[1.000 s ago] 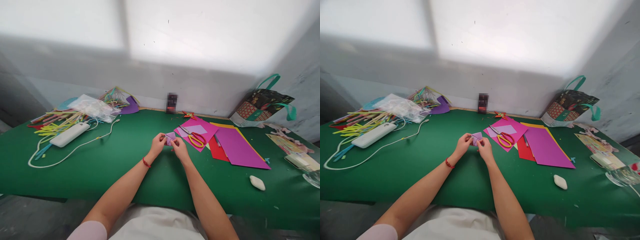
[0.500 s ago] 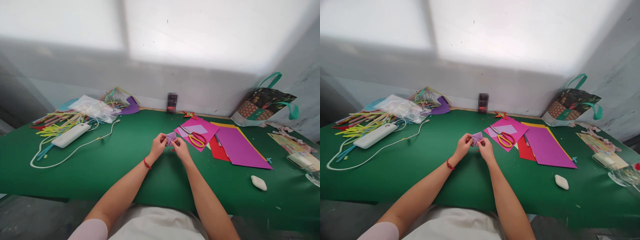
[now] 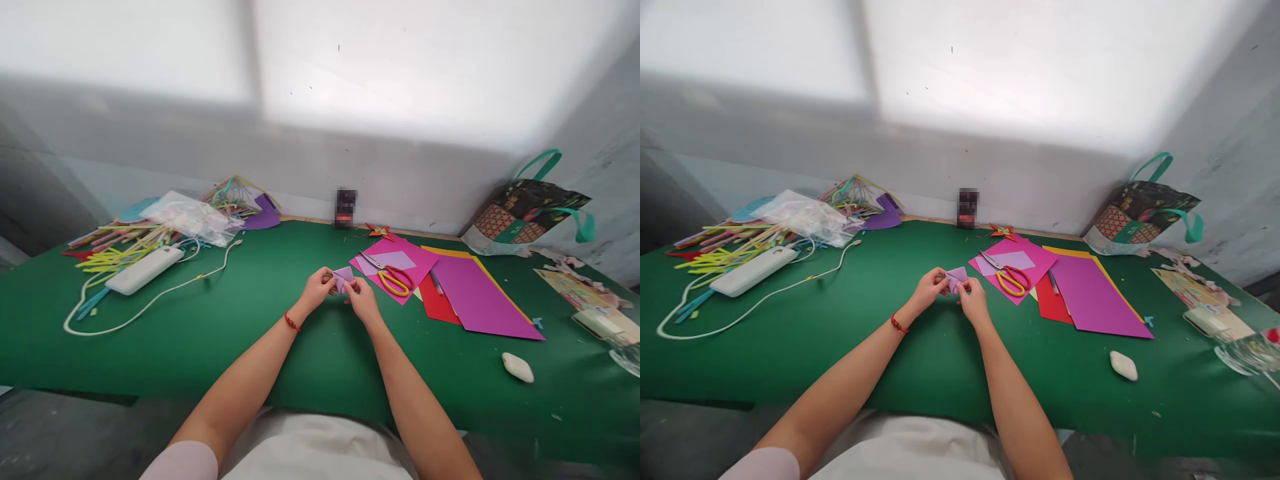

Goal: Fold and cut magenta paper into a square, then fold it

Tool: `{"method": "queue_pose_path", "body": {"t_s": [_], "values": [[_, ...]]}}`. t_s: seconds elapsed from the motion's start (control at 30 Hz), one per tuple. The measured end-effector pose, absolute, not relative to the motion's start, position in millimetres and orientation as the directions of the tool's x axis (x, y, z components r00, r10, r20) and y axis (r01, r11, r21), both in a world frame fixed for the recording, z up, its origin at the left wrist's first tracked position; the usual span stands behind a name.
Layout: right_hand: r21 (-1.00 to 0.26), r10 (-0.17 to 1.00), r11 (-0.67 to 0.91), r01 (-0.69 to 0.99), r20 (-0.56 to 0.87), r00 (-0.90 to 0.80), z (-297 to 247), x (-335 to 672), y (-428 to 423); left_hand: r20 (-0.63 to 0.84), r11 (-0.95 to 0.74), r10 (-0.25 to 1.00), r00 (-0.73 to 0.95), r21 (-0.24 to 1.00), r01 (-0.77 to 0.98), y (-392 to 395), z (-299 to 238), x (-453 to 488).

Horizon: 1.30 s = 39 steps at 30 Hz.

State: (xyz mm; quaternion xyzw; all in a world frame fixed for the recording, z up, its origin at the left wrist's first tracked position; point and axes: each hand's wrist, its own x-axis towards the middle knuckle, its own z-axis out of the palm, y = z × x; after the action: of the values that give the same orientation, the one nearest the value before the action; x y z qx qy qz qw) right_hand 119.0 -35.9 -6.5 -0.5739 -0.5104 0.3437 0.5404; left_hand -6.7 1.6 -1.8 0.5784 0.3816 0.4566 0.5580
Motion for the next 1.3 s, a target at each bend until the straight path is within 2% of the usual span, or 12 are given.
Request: {"method": "queue_pose_path", "body": {"t_s": [0.17, 0.43, 0.57, 0.73, 1.07, 1.3], "values": [[-0.962, 0.943, 0.116, 0.249, 0.185, 0.276, -10.2, 119.0, -34.4, 0.084, -0.069, 0.951, 0.297, 0.996, -0.063, -0.6, -3.3, -4.9], [-0.942, 0.922, 0.23, 0.246, 0.292, 0.255, -3.5, 118.5, -38.2, 0.069, -0.037, 0.953, 0.296, 0.993, -0.113, 1.2, -3.3, -4.5], [-0.972, 0.931, 0.212, 0.106, 0.234, 0.28, -0.2, 116.5, -37.5, 0.032, 0.009, 0.971, 0.236, 0.985, -0.171, 1.3, -2.1, -1.2], [-0.975, 0.958, 0.206, -0.087, 0.183, 0.219, 2.3, 116.5, -36.3, -0.023, 0.067, 0.983, 0.182, 0.969, -0.239, 2.7, 1.9, -3.3], [-0.978, 0.978, 0.09, -0.188, 0.052, 0.202, -0.5, 122.2, -31.9, -0.035, 0.102, 0.968, 0.247, 0.959, -0.264, 0.1, 2.5, -2.2], [-0.963, 0.992, 0.088, -0.253, 0.06, 0.113, -0.6, 121.0, -33.1, -0.036, 0.111, 0.961, 0.274, 0.959, -0.262, 0.1, 1.2, -1.9]]}}
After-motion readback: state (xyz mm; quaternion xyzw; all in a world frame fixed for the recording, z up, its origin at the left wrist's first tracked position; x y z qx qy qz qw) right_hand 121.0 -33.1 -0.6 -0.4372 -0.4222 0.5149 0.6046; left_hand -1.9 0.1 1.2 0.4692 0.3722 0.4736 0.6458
